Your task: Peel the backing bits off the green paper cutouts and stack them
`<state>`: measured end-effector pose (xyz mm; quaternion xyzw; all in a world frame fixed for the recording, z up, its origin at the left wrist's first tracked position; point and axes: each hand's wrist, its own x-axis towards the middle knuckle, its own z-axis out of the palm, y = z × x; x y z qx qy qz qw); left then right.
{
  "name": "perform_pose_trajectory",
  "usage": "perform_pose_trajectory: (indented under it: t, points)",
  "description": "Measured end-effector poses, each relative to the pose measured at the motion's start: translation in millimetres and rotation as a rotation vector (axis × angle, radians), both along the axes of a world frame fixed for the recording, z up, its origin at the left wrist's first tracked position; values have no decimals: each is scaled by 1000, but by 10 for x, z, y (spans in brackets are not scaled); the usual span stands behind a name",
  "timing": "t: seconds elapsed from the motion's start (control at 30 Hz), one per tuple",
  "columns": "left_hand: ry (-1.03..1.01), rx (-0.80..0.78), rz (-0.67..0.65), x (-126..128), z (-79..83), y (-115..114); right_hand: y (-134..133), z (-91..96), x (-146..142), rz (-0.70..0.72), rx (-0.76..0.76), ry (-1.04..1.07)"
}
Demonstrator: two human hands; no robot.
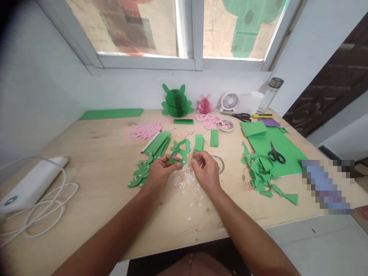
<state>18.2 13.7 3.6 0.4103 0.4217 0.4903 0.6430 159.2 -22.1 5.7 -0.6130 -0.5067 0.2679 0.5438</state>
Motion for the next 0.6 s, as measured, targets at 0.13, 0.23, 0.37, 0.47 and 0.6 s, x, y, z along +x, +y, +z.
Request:
perform_pose_trajectory:
  t: [0.13,0.23,0.37,0.47,0.6]
  points:
    - [57,97,60,17,-36,-14,-30,9,-40,101,92,-208]
    - [71,161,58,31,-102,-14,-31,-23,-70,138,99,-273]
    - [105,227,39,40,-181,-11,-21,-59,-80,114,101,-340]
    - [130,248,33,44,-198,-18,-18,-61,-76,90,89,-390]
    - [134,227,35,57,-179,-41,-20,-55,-72,68,71,-447]
